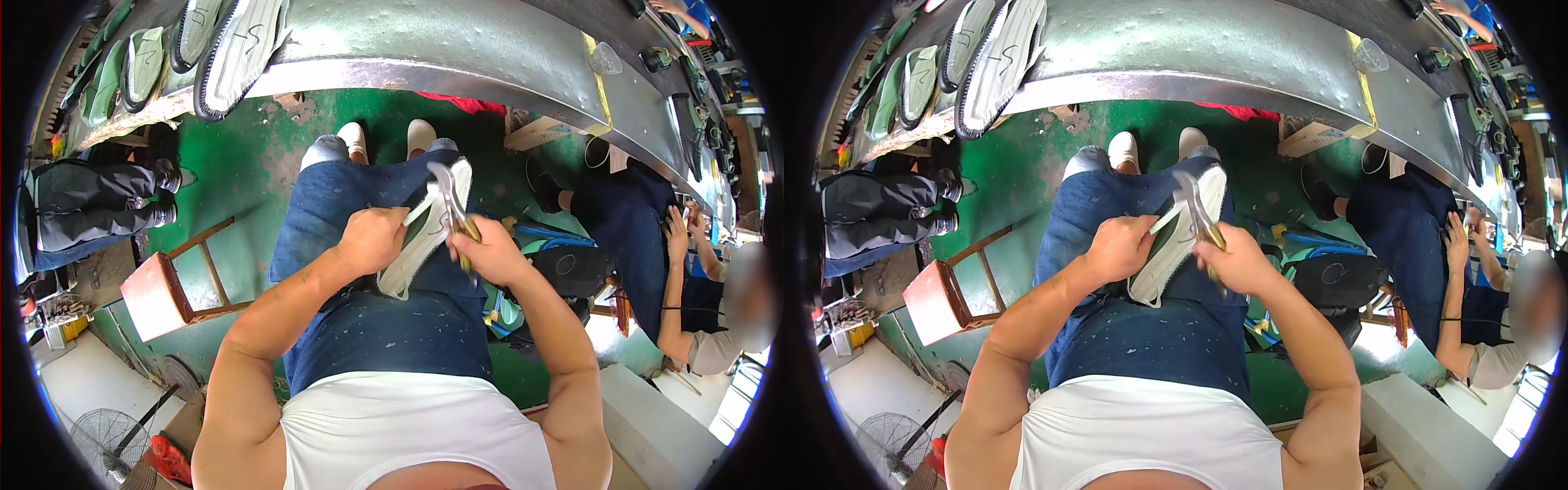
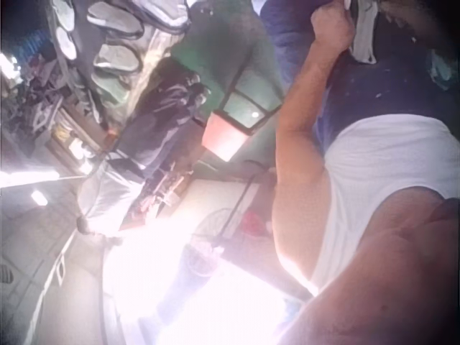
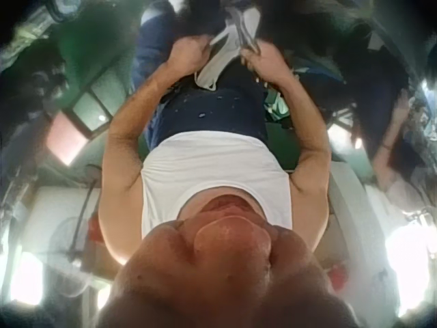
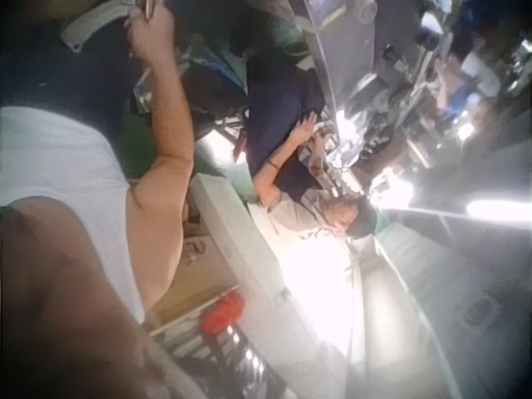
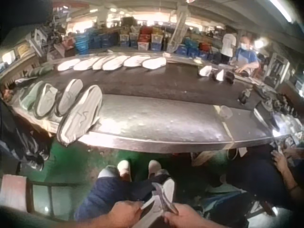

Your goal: Manual lasting and cleaning of shoe components using hand tools on a factory line.

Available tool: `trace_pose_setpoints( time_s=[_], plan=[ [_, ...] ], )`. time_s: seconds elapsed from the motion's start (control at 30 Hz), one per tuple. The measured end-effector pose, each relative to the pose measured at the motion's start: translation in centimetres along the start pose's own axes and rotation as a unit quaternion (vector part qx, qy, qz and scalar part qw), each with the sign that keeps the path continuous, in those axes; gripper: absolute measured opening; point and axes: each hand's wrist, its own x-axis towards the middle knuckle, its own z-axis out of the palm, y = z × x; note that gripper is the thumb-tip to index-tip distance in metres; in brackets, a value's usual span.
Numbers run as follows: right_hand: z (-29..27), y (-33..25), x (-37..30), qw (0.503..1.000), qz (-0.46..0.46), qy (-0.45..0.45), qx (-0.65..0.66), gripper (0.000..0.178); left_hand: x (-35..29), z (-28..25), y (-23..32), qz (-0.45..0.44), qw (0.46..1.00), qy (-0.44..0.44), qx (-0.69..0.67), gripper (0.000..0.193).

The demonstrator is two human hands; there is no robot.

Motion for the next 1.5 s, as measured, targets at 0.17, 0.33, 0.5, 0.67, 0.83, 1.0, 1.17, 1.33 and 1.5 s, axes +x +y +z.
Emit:
trace_pose_setpoints(
  time_s=[0.17, 0.33, 0.5, 0.67, 0.83, 1.0, 1.17, 1.33, 1.5],
  plan=[
    [0.3, -2.0, -0.1, 0.974, -0.094, 0.060, -0.198, 0.019, 4.1, -0.5, 1.0, -0.066, 0.996, 0.023, 0.062, 0.025],
    [1.0, 1.6, -1.4, 0.987, 0.103, 0.032, -0.119, 0.020, 5.8, 1.0, -0.8, -0.009, 0.993, 0.086, 0.077, 0.016],
    [2.3, 4.7, -1.3, 0.988, 0.041, 0.073, -0.128, 0.024, 6.1, 0.1, -2.7, -0.174, 0.966, 0.096, -0.165, 0.025],
    [1.2, 3.0, -2.5, 0.987, 0.036, 0.021, -0.152, 0.023, 2.7, 0.1, -0.9, -0.110, 0.978, 0.131, -0.117, 0.022],
    [-1.3, 1.0, -1.1, 0.991, 0.085, -0.072, -0.070, 0.024, 2.5, 0.5, 1.5, 0.061, 0.981, 0.176, 0.045, 0.023],
    [-4.7, -4.7, 0.6, 0.952, 0.205, -0.190, -0.126, 0.027, 2.3, 0.0, 2.2, 0.107, 0.979, 0.138, 0.109, 0.031],
    [-3.0, -6.8, 2.1, 0.864, 0.045, -0.135, -0.483, 0.027, 6.4, 4.9, -4.9, -0.201, 0.888, 0.046, -0.412, 0.047],
    [-0.6, 0.6, 2.5, 0.948, -0.074, 0.000, -0.310, 0.024, 4.0, 2.8, -2.9, -0.254, 0.669, -0.063, -0.695, 0.051],
    [1.8, 0.4, 1.6, 0.982, 0.021, 0.033, -0.186, 0.023, 4.9, 2.5, -3.6, -0.204, 0.730, -0.057, -0.650, 0.074]
  ],
)
